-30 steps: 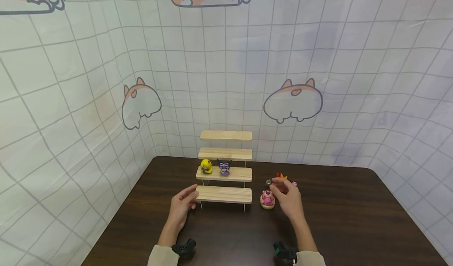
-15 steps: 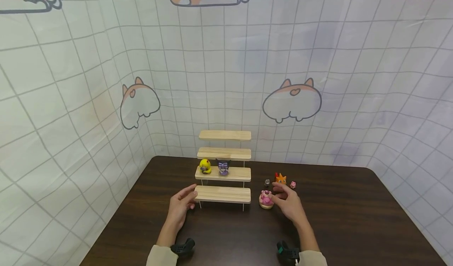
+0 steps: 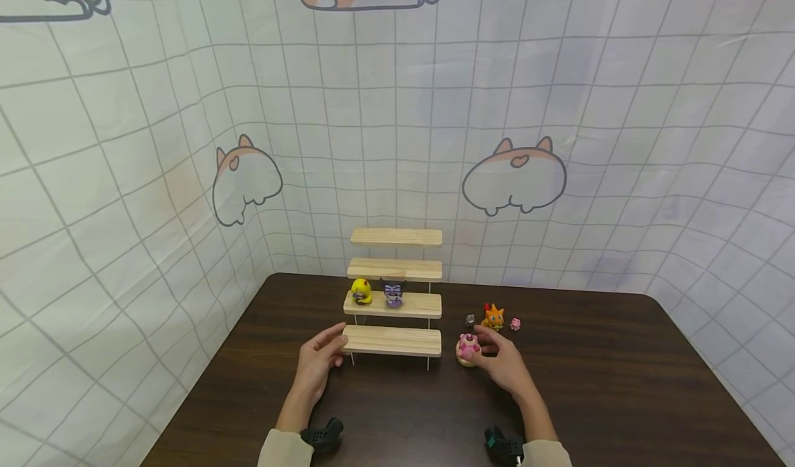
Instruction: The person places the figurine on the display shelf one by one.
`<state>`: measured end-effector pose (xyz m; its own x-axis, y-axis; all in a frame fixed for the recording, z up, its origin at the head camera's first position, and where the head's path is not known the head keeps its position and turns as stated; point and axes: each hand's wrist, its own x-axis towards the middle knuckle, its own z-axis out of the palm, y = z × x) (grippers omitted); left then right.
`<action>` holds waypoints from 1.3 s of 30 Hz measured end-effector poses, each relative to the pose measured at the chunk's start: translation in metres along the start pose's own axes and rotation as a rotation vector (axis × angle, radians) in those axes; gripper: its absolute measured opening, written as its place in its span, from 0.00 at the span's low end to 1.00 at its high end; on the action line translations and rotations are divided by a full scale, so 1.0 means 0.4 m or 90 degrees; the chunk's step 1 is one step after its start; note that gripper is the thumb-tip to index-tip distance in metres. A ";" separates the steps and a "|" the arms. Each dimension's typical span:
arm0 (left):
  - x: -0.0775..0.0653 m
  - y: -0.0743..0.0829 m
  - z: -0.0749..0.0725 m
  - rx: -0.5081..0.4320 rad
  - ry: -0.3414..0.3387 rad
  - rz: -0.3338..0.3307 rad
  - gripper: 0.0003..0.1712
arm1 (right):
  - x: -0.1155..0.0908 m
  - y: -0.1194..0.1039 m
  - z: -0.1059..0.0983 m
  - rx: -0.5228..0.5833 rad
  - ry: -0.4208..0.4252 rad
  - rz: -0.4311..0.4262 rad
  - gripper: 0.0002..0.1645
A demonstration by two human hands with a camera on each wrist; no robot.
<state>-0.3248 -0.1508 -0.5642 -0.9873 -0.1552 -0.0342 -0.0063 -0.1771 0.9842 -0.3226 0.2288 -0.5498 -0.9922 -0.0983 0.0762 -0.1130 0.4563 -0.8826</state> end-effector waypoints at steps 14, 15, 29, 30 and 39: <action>-0.004 0.002 -0.001 0.004 -0.003 -0.005 0.23 | -0.003 0.003 0.014 -0.045 0.011 0.023 0.40; -0.004 0.003 0.000 0.003 -0.002 -0.006 0.23 | -0.003 0.003 0.015 -0.050 0.011 0.025 0.40; -0.002 0.001 0.002 0.012 0.006 -0.007 0.23 | 0.004 0.011 0.016 -0.049 0.009 0.033 0.36; -0.002 0.001 0.003 0.012 0.008 -0.007 0.23 | 0.004 0.009 0.016 -0.049 0.011 0.035 0.36; -0.003 0.005 0.004 0.013 0.006 -0.001 0.22 | 0.006 0.004 0.012 -0.073 0.013 0.036 0.34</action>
<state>-0.3240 -0.1496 -0.5621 -0.9856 -0.1648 -0.0368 -0.0106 -0.1571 0.9875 -0.3250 0.2249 -0.5532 -0.9979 -0.0523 0.0378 -0.0606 0.5591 -0.8269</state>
